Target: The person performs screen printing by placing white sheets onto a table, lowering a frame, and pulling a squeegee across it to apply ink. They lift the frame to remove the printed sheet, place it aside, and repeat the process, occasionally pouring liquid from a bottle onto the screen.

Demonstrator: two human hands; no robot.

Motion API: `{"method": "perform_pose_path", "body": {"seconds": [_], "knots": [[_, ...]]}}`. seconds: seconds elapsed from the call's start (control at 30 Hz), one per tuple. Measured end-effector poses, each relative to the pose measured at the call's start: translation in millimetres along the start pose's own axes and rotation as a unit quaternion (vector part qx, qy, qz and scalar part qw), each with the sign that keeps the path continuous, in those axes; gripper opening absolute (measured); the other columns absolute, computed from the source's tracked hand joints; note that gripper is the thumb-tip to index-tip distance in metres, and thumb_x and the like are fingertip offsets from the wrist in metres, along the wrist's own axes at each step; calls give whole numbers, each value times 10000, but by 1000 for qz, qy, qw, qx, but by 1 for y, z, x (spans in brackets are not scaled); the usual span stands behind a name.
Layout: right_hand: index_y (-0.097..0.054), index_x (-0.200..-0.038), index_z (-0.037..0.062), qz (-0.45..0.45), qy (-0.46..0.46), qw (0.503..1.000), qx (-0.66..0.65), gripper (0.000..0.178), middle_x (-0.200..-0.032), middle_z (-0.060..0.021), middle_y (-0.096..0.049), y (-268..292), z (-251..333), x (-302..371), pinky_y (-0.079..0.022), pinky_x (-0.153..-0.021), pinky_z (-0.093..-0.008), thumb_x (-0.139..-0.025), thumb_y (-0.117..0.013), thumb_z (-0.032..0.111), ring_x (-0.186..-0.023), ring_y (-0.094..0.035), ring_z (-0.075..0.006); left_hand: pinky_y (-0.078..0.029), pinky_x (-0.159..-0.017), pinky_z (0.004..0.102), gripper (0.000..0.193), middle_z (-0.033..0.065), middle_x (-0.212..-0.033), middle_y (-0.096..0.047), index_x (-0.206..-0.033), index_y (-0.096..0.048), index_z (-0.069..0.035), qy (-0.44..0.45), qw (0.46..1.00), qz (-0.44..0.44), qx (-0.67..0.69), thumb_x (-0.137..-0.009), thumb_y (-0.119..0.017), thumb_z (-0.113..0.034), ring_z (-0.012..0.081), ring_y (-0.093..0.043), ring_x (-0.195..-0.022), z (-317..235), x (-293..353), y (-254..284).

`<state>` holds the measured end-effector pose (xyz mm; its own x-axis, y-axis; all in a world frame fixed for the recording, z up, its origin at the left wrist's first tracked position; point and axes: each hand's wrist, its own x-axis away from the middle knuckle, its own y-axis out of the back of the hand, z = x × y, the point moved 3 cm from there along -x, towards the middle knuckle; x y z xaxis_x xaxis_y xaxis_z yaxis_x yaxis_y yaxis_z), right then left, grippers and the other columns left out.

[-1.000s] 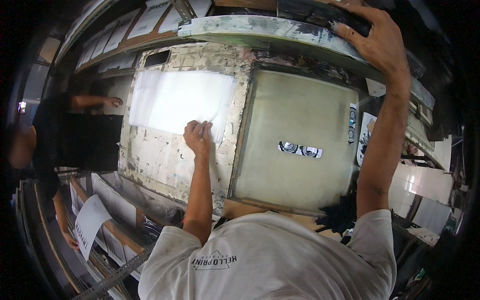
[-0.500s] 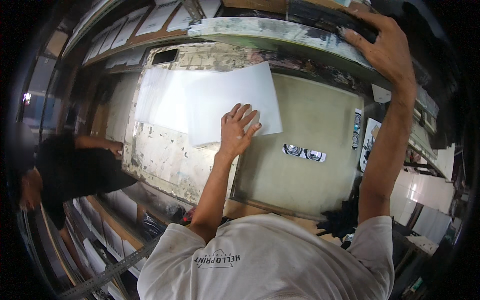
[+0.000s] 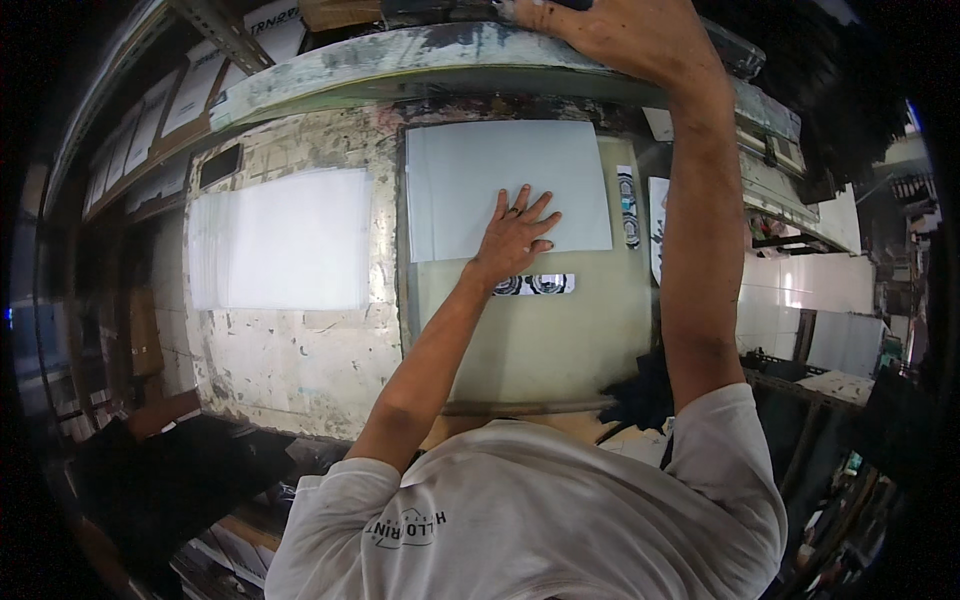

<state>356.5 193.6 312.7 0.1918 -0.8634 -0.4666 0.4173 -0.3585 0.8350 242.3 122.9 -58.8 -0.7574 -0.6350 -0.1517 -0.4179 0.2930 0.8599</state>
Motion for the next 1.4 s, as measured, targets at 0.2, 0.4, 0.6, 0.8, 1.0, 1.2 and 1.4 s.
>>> {"method": "perform_pose_path", "body": {"seconds": [0.2,0.4,0.6,0.8,1.0,1.2,1.4], "knots": [[-775,-1006,44,23,-31,999,13,456,-885,-185,-743,7,3,1,-535,-827,-413,-733,-795,409,-842,-702,-316,-68,-1233,593,527,32,-1630,-294,-1436,-541,-219,-16,999,37,20,-938,-597,-382,343,-163,-1527,-25,1,-11],[-776,-981,34,-12,11,1000,13,460,-896,-189,-742,2,-3,0,-535,-816,-409,-735,-795,422,-854,-703,-328,-77,-1227,605,519,47,-1627,-295,-1439,-535,-208,-21,999,29,6,-953,-571,-388,357,-185,-1519,-37,11,-17],[-772,-977,24,-12,7,1000,20,467,-911,-202,-738,3,-1,0,-532,-817,-416,-730,-794,420,-861,-701,-346,-79,-1221,615,511,64,-1622,-305,-1436,-536,-190,-24,1000,13,0,-987,-496,-432,362,-198,-1514,-41,12,-20],[-769,-1004,28,-45,50,998,16,481,-866,-189,-738,-2,-1,2,-536,-793,-421,-720,-794,415,-819,-696,-343,-84,-1210,615,513,94,-1577,-381,-1434,-529,-142,-43,997,-21,63,-975,-552,-370,373,-238,-1498,-40,17,-8],[-753,-1101,58,11,27,999,-36,541,-940,-182,-733,-7,10,38,-493,-906,-448,-719,-793,440,-940,-672,-353,-367,-1111,458,735,122,-1423,-550,-1474,-451,-71,72,855,-387,338,-845,-771,-278,301,-526,-1299,-26,53,109],[-725,-1204,257,-55,68,995,47,468,-745,-119,-627,-50,30,149,-505,-631,-407,-747,-805,313,-656,-626,-274,-504,-950,348,621,137,-1205,-617,-1309,-490,46,182,661,-575,446,-728,-706,75,233,-615,-1096,9,147,193],[-722,-1222,210,54,-51,993,-92,466,-983,-191,-704,-119,16,215,-552,-739,-401,-761,-777,167,-774,-679,-319,-515,-962,347,915,123,-1214,-628,-1360,-483,50,314,734,-443,408,-554,-915,18,225,-614,-1098,26,238,116]]}}
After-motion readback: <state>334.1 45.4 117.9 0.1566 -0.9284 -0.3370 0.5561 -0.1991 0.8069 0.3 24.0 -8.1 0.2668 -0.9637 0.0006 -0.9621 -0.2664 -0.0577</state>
